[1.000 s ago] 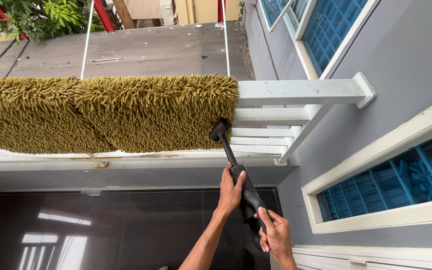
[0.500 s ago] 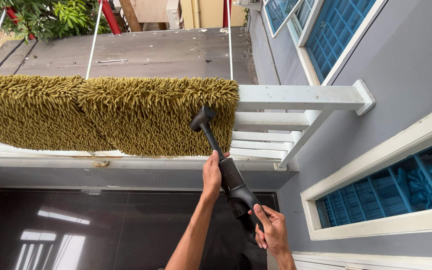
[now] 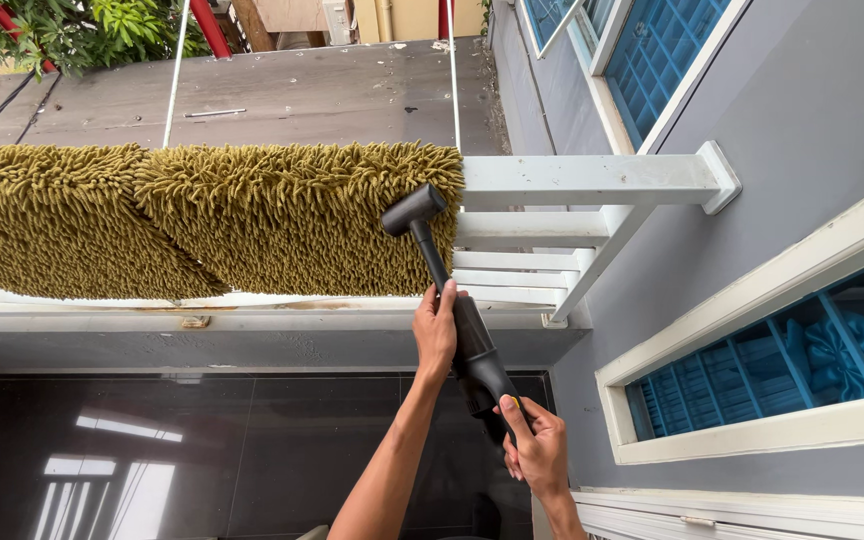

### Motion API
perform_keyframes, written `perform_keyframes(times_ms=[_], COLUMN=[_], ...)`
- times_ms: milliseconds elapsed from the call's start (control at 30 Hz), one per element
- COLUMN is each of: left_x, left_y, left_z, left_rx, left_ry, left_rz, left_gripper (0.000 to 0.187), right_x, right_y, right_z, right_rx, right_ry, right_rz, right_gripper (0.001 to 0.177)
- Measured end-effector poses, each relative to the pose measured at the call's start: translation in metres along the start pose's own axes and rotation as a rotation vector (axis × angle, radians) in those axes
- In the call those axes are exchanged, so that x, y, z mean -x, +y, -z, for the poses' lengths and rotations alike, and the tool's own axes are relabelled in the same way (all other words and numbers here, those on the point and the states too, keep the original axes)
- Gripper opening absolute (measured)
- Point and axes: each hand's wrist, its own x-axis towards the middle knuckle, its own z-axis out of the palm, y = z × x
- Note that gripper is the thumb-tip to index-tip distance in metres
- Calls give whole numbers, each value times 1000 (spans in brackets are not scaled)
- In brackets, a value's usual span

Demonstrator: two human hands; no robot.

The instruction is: The person vacuums two shaggy rugs hanging on a balcony railing using a handheld vacuum cleaner with a brush attachment.

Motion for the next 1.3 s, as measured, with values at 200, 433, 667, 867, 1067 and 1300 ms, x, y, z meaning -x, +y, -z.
perform_keyframes(times_ms=[200,433,667,867,1067,1300], left_x=[-2,29,40,28,47,41], left_y=[-67,-70,-18,-73,-66,7], left_z=[11,17,1,4,8,1], left_rx=[-223,-251,-141,-428,-392,-412], left_ry=[-29,-16,20,-58,-30,9], left_rz=[155,96,-237,-106,-170,-277], left_gripper=[55,76,98,97,94,92], right_x=[-3,6,-2,2,7,-5], right_y=[28,18,-7,7,1,-13], right_z=[4,13,13,14,23,14], right_rx=[52,40,-26,-93,-88,-165], right_ry=[7,-26,-55,-10,-52,-136], right_rz=[-101,-119,-35,-184,-205,-70], right_gripper=[48,49,47,48,47,46])
